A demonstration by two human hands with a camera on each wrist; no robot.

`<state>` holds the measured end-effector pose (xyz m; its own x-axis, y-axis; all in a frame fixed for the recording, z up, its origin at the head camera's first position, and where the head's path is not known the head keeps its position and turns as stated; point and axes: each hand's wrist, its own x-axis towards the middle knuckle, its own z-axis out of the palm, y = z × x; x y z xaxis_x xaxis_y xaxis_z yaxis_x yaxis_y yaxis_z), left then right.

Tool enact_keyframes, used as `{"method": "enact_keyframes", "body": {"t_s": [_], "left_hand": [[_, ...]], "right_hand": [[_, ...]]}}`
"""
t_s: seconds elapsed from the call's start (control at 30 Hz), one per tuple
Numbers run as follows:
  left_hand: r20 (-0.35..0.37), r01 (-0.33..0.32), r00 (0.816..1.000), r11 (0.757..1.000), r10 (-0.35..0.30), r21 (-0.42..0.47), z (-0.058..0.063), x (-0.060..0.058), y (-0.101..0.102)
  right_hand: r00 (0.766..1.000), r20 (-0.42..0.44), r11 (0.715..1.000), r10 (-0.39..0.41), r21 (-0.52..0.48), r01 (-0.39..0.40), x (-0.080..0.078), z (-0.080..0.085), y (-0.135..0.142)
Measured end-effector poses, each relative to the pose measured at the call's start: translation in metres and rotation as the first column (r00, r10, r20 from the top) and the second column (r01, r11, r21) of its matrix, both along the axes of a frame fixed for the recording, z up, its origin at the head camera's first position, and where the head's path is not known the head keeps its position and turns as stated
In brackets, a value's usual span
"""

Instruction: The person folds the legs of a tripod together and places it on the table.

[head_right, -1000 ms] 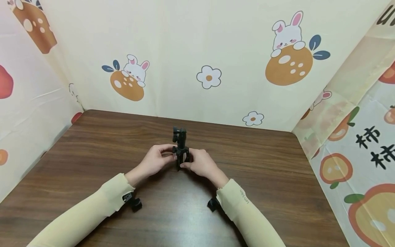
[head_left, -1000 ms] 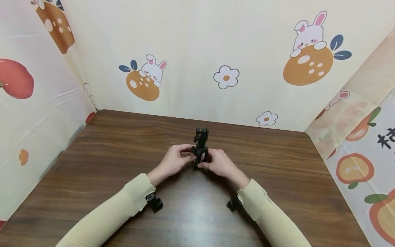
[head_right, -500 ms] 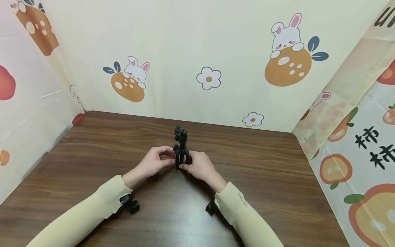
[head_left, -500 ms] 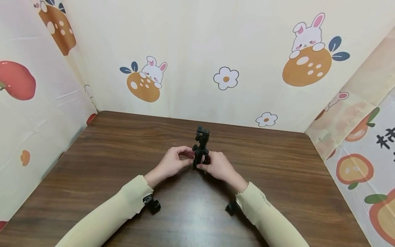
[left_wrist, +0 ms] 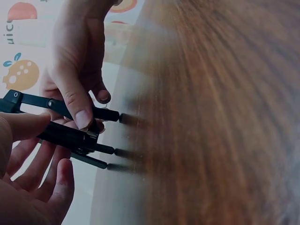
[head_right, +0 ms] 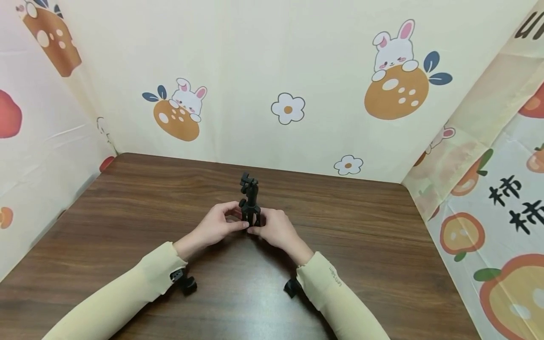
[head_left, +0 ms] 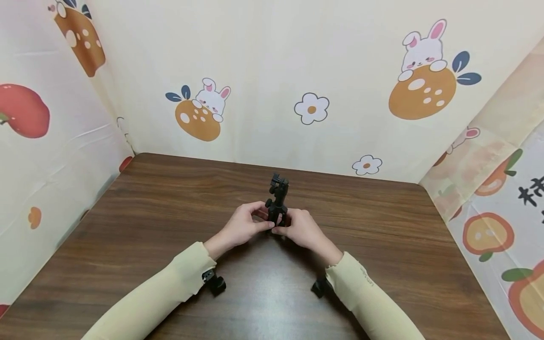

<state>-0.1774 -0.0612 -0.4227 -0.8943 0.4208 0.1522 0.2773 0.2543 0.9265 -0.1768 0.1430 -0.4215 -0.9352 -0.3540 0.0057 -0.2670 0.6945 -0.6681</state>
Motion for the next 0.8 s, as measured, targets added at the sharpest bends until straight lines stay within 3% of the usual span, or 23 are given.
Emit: {"method": "enact_keyframes", "body": {"t_s": [0.23, 0.5, 0.8], "left_hand": [[0.001, -0.013, 1.000, 1.000, 0.013, -0.019, -0.001, 0.000, 0.002], [-0.010, -0.041, 0.999, 0.999, 0.041, -0.030, -0.001, 0.000, 0.004], [-0.013, -0.016, 1.000, 0.999, 0.015, -0.038, 0.003, -0.001, 0.003]], "right_hand": [[0.995, 0.035, 0.993, 0.089, -0.078, -0.086, -0.004, -0.001, 0.010], [0.980, 0.079, 0.962, 0.184, -0.221, -0.162, -0.004, 0.000, 0.018], [0.983, 0.000, 0.969, 0.185, -0.168, -0.183, -0.008, -0.004, 0.019]]}}
